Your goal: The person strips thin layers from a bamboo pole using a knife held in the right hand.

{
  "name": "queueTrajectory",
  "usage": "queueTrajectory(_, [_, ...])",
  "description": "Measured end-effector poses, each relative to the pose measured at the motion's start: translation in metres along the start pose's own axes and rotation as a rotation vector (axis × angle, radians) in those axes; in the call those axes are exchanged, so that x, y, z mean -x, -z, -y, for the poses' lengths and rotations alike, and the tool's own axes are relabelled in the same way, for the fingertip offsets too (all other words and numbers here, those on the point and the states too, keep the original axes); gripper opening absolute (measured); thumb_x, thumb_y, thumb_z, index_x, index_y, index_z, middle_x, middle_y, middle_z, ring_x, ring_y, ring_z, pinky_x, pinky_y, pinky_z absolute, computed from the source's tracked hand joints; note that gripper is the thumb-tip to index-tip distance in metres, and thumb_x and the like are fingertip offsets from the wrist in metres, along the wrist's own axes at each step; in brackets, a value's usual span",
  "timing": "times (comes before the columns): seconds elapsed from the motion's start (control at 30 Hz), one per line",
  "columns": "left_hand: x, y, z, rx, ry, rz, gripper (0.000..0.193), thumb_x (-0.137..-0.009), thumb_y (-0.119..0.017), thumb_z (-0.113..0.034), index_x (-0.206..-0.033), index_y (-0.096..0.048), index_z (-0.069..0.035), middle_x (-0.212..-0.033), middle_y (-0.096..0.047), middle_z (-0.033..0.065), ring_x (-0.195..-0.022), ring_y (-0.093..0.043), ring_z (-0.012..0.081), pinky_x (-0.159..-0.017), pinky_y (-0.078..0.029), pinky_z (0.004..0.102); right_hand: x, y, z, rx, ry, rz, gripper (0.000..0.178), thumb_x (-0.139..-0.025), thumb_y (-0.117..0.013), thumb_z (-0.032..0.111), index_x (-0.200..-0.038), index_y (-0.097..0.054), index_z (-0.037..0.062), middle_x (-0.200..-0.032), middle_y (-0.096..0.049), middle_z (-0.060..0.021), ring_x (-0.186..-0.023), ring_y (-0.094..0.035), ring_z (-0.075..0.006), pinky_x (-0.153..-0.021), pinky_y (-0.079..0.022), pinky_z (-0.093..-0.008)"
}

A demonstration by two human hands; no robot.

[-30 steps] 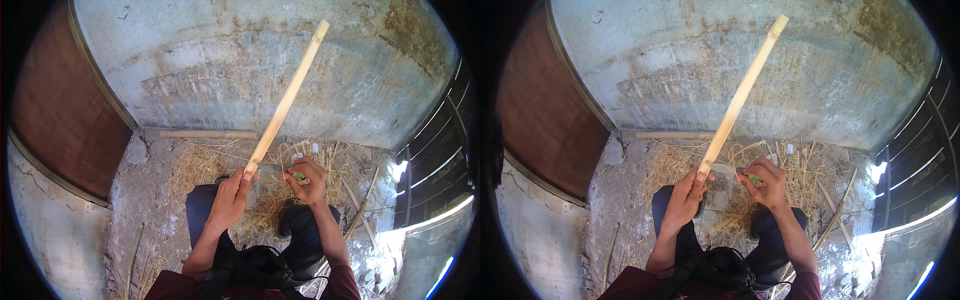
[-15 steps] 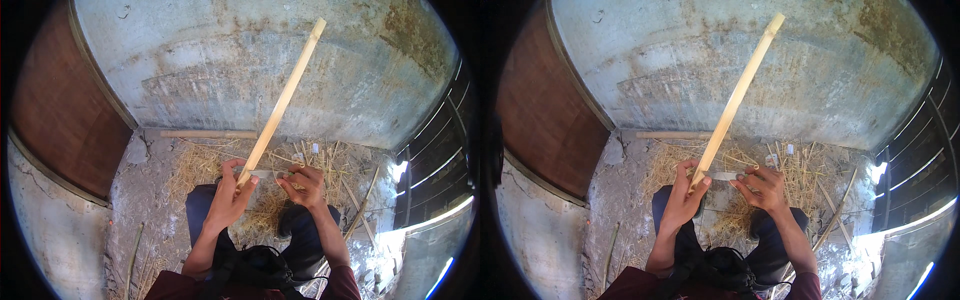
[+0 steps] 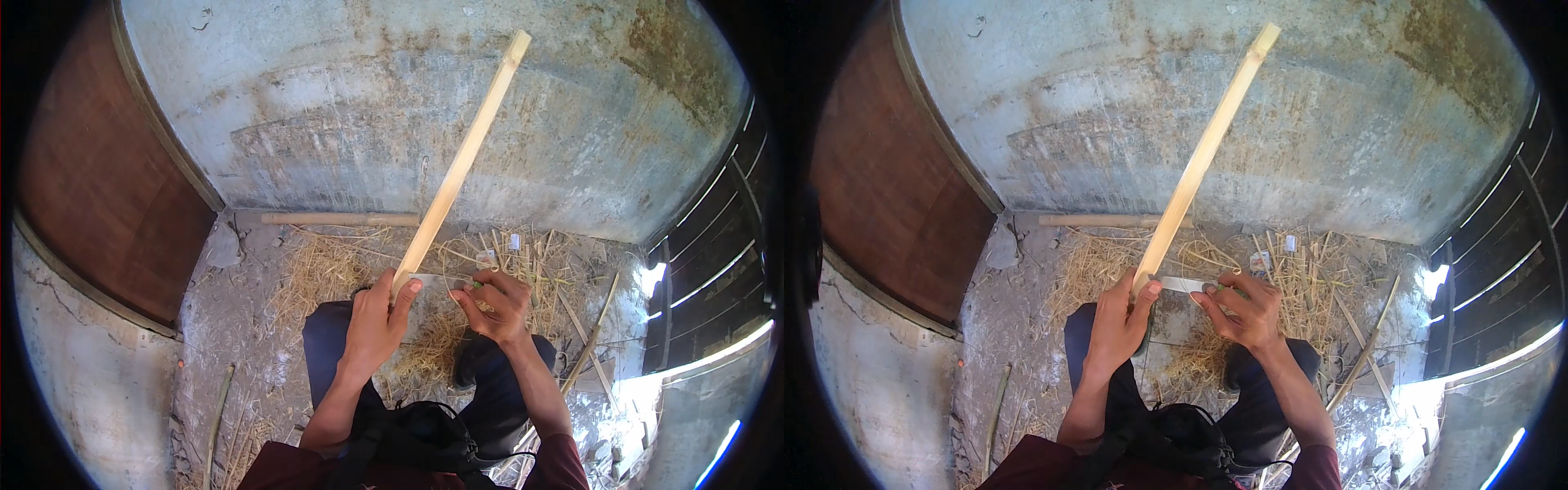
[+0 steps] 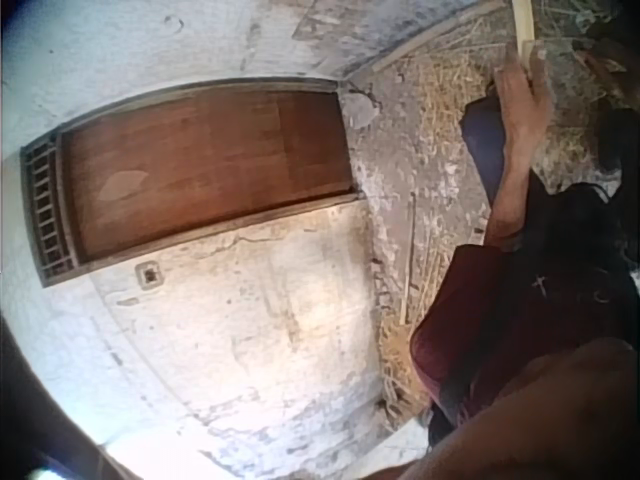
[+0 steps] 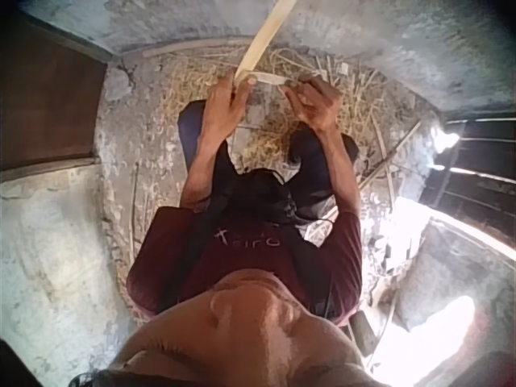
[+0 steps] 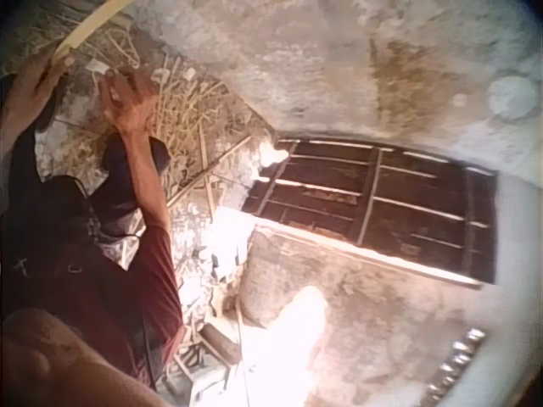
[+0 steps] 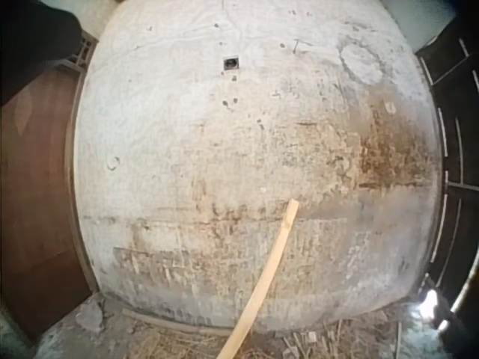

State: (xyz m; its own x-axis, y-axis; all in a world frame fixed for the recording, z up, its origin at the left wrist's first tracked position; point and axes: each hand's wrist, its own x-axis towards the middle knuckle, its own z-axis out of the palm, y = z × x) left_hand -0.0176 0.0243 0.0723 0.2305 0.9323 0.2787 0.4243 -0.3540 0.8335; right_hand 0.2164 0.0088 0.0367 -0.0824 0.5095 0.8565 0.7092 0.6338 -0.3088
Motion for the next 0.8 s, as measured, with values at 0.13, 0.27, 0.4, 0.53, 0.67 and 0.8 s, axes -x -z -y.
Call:
queueTrajectory(0.13, [-0.0008, -0.0011, 0.0000, -0.011, 0.002, 0.001, 0.037, -0.112, -0.067, -0.034, -0.111, -0.070, 0.003, -0.068, -0.062, 0.0087, -0.056, -0.053, 0.0138, -0.054, -0.042, 0.0344, 0.0007, -0.0002, -0.0007, 0.010, -0.004, -0.014, 0.026, -0.073, -0.100, 0.011, -0.078, -0.075, 0.0061, -0.083, -0.075, -0.0126, -0.062, -0.072, -0.0229, -0.051, -0.053, -0.0336])
queueTrajectory(0.27, [-0.0013, -0.0009, -0.0045, -0.027, 0.000, -0.043, 0.037, -0.110, -0.071, -0.035, -0.103, -0.073, 0.002, -0.061, -0.055, 0.0051, -0.053, -0.046, 0.0119, -0.051, -0.037, 0.0343, -0.0016, 0.0011, 0.0020, 0.012, -0.007, -0.010, 0.026, -0.073, -0.100, 0.010, -0.078, -0.075, 0.0060, -0.083, -0.075, -0.0125, -0.062, -0.072, -0.0230, -0.050, -0.052, -0.0334])
queueTrajectory(0.4, [-0.0016, -0.0029, -0.0039, -0.035, 0.054, -0.088, 0.036, -0.107, -0.076, -0.035, -0.101, -0.078, 0.001, -0.057, -0.047, 0.0015, -0.053, -0.039, 0.0084, -0.049, -0.031, 0.0336, -0.0029, 0.0005, 0.0044, 0.033, -0.007, -0.027, 0.025, -0.073, -0.099, 0.009, -0.078, -0.075, 0.0058, -0.082, -0.075, -0.0122, -0.061, -0.071, -0.0226, -0.050, -0.052, -0.0332])
queueTrajectory(0.53, [-0.0015, -0.0044, -0.0045, -0.058, 0.040, -0.134, 0.035, -0.106, -0.078, -0.034, -0.105, -0.081, 0.000, -0.057, -0.048, 0.0011, -0.054, -0.040, 0.0068, -0.050, -0.031, 0.0324, -0.0028, 0.0000, 0.0057, 0.050, -0.001, -0.037, 0.025, -0.073, -0.099, 0.008, -0.078, -0.074, 0.0057, -0.080, -0.074, -0.0123, -0.061, -0.071, -0.0226, -0.049, -0.052, -0.0334])
queueTrajectory(0.67, [-0.0026, -0.0040, -0.0042, -0.109, 0.067, -0.151, 0.040, -0.104, -0.078, -0.041, -0.105, -0.081, -0.001, -0.056, -0.053, 0.0050, -0.050, -0.048, 0.0158, -0.051, -0.037, 0.0363, -0.0004, -0.0008, 0.0054, 0.060, 0.012, -0.047, 0.025, -0.073, -0.099, 0.007, -0.078, -0.074, 0.0057, -0.081, -0.074, -0.0125, -0.061, -0.071, -0.0227, -0.049, -0.052, -0.0333])
queueTrajectory(0.8, [-0.0002, -0.0039, -0.0034, -0.139, 0.004, -0.138, 0.045, -0.106, -0.074, -0.045, -0.104, -0.077, 0.000, -0.056, -0.058, 0.0110, -0.048, -0.061, 0.0287, -0.052, -0.045, 0.0427, -0.0014, -0.0035, 0.0092, 0.071, -0.017, -0.065, 0.026, -0.073, -0.100, 0.009, -0.078, -0.075, 0.0056, -0.083, -0.074, -0.0132, -0.061, -0.071, -0.0234, -0.049, -0.052, -0.0336])
